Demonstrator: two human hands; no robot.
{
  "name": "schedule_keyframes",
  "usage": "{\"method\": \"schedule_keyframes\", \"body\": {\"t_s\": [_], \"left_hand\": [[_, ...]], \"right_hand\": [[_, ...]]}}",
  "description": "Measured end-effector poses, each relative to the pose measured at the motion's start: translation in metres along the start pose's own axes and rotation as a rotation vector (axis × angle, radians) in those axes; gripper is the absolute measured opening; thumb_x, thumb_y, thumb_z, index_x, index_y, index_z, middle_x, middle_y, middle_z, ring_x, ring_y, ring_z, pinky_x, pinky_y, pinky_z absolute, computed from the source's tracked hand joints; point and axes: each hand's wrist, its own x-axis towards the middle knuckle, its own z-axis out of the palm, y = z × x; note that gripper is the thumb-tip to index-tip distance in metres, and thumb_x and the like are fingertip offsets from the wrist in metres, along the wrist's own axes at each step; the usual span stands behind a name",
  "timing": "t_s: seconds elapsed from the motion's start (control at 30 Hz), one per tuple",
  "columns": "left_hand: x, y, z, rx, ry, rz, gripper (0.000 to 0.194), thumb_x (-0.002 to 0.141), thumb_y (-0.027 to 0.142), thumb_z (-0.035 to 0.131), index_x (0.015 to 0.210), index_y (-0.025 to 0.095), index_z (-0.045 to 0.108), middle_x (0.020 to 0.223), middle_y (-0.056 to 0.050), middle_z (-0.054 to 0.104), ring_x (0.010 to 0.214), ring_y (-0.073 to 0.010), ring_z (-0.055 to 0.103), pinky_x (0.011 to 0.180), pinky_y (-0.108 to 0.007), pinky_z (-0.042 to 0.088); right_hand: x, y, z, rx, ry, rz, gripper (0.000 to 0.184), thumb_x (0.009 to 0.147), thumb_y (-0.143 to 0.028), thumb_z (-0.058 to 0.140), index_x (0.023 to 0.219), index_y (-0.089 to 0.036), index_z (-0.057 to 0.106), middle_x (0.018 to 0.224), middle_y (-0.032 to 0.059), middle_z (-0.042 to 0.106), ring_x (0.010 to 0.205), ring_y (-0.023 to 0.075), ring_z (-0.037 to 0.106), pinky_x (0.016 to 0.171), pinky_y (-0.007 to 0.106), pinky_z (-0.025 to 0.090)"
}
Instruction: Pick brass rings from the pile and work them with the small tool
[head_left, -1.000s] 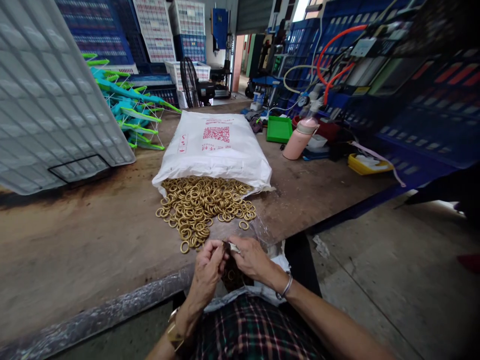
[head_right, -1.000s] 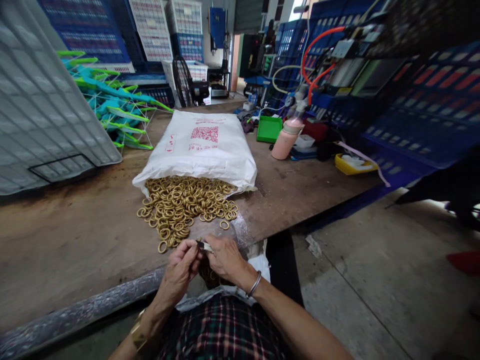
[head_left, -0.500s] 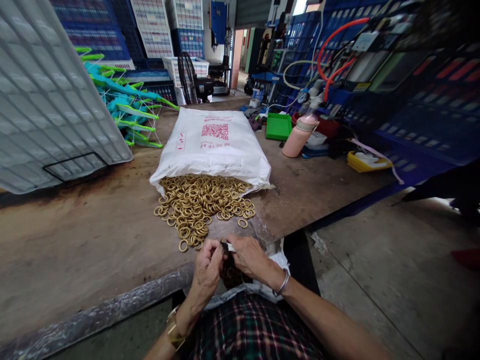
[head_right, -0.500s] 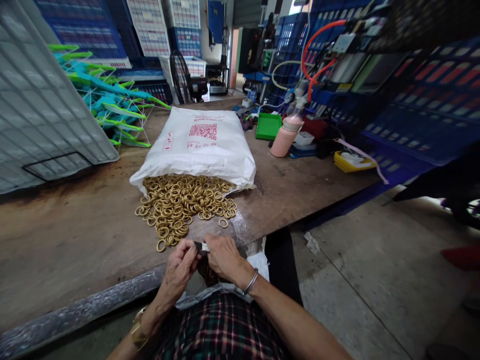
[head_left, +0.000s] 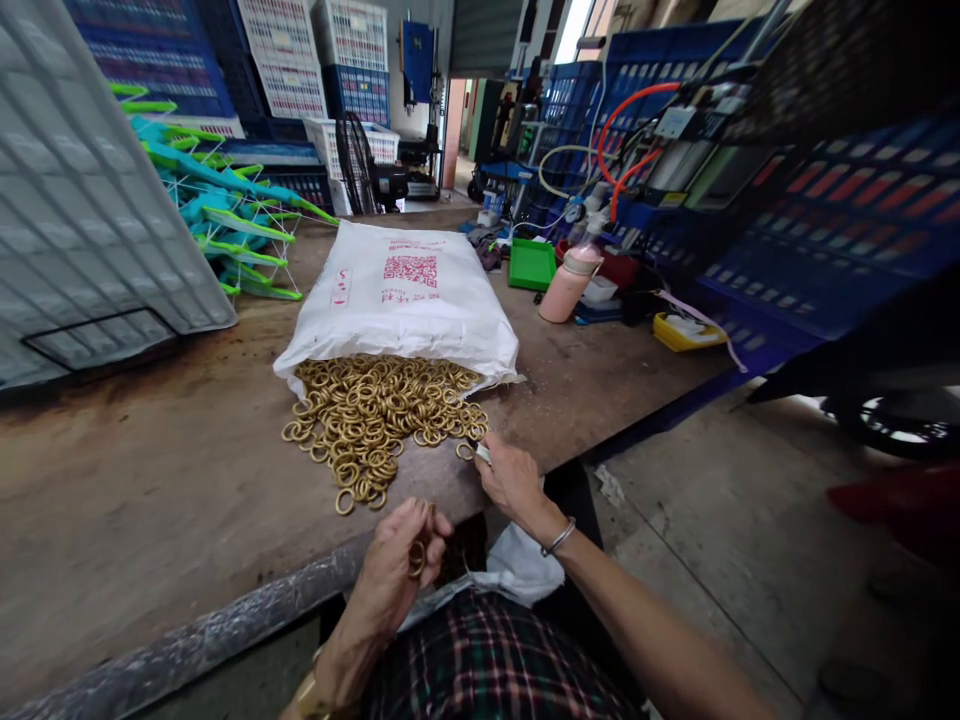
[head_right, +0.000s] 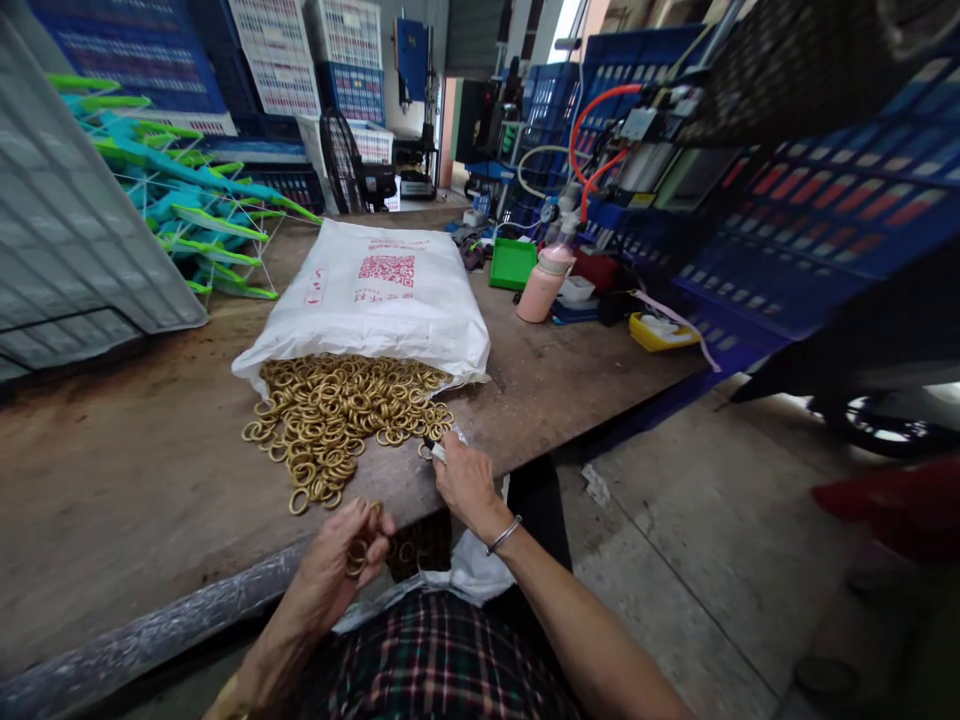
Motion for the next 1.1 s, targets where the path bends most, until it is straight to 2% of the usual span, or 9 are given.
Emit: {"method": "schedule_keyframes", "body": {"t_s": [0.2, 0.3, 0.4, 0.47, 0.6, 0.8, 0.87, 0.97, 1.1], "left_hand": [[0.004, 0.005, -0.005, -0.155, 0.045, -0.038, 0.019, 0.071, 0.032, 0.063, 0.077, 0.018, 0.053, 0.064, 0.0, 0.06, 0.044, -0.007, 0.047, 0.035, -0.015, 0.028], [0.004, 0.007, -0.008, -0.262, 0.049, -0.104, 0.025, 0.066, 0.026, 0.065, 0.087, 0.018, 0.055, 0.065, 0.0, 0.061, 0.049, -0.0086, 0.052, 0.037, -0.015, 0.03], [0.008, 0.006, -0.012, -0.363, 0.048, -0.12, 0.017, 0.065, 0.027, 0.066, 0.071, 0.014, 0.056, 0.069, -0.003, 0.062, 0.056, -0.0104, 0.056, 0.038, -0.015, 0.032], [0.01, 0.004, -0.014, -0.395, 0.097, -0.124, 0.02, 0.064, 0.027, 0.068, 0.064, 0.013, 0.054, 0.07, -0.004, 0.063, 0.059, -0.0119, 0.058, 0.038, -0.016, 0.033], [0.013, 0.003, -0.013, -0.347, 0.186, -0.077, 0.025, 0.061, 0.026, 0.073, 0.068, 0.014, 0.053, 0.068, -0.002, 0.062, 0.057, -0.0108, 0.058, 0.037, -0.014, 0.033], [0.014, 0.005, -0.006, -0.214, 0.217, -0.002, 0.04, 0.062, 0.042, 0.072, 0.086, 0.016, 0.054, 0.062, 0.003, 0.058, 0.046, -0.0058, 0.05, 0.035, -0.012, 0.028], [0.015, 0.004, -0.007, -0.183, 0.202, 0.003, 0.039, 0.063, 0.044, 0.071, 0.084, 0.017, 0.052, 0.058, 0.005, 0.054, 0.04, -0.0034, 0.044, 0.034, -0.011, 0.025], [0.016, 0.002, -0.009, -0.143, 0.175, 0.034, 0.035, 0.064, 0.042, 0.07, 0.074, 0.017, 0.048, 0.054, 0.008, 0.049, 0.036, -0.0008, 0.035, 0.033, -0.012, 0.019], [0.017, -0.001, -0.01, 0.01, 0.22, 0.098, 0.034, 0.066, 0.045, 0.067, 0.073, 0.018, 0.047, 0.054, 0.008, 0.048, 0.036, -0.0015, 0.034, 0.034, -0.013, 0.019]], "right_hand": [[0.002, -0.013, 0.005, -0.014, 0.016, 0.062, 0.02, 0.087, -0.034, 0.043, 0.099, -0.018, 0.048, 0.081, 0.0078, 0.066, 0.072, 0.0199, 0.063, 0.056, 0.026, 0.03], [0.004, -0.014, 0.003, -0.004, -0.004, 0.058, 0.017, 0.088, -0.031, 0.041, 0.099, -0.019, 0.047, 0.081, 0.0079, 0.066, 0.072, 0.0196, 0.063, 0.057, 0.026, 0.03], [0.005, -0.013, 0.001, 0.03, -0.022, 0.028, 0.016, 0.087, -0.029, 0.042, 0.098, -0.019, 0.047, 0.081, 0.0064, 0.066, 0.07, 0.0184, 0.062, 0.056, 0.025, 0.029], [0.004, -0.013, 0.001, 0.056, -0.025, -0.01, 0.016, 0.086, -0.026, 0.041, 0.099, -0.019, 0.048, 0.08, 0.0055, 0.065, 0.068, 0.0177, 0.061, 0.056, 0.025, 0.028], [-0.002, -0.015, 0.001, 0.177, -0.041, -0.121, 0.016, 0.084, -0.02, 0.041, 0.097, -0.019, 0.049, 0.076, 0.0036, 0.063, 0.066, 0.0162, 0.058, 0.057, 0.024, 0.029], [-0.017, -0.028, 0.001, 0.529, -0.033, -0.375, 0.011, 0.084, -0.021, 0.042, 0.093, -0.02, 0.048, 0.077, 0.0016, 0.058, 0.067, 0.0142, 0.053, 0.063, 0.023, 0.035], [-0.02, -0.033, -0.001, 0.596, -0.053, -0.42, 0.011, 0.083, -0.02, 0.043, 0.093, -0.021, 0.048, 0.077, 0.0009, 0.057, 0.067, 0.0135, 0.052, 0.063, 0.023, 0.035], [-0.021, -0.038, -0.005, 0.702, -0.106, -0.412, 0.008, 0.084, -0.021, 0.042, 0.088, -0.02, 0.048, 0.072, -0.0013, 0.053, 0.063, 0.0119, 0.048, 0.062, 0.023, 0.035], [-0.015, -0.042, -0.009, 0.84, -0.183, -0.315, 0.014, 0.085, -0.028, 0.04, 0.075, -0.02, 0.046, 0.064, -0.0041, 0.046, 0.058, 0.0103, 0.042, 0.056, 0.021, 0.032]]}}
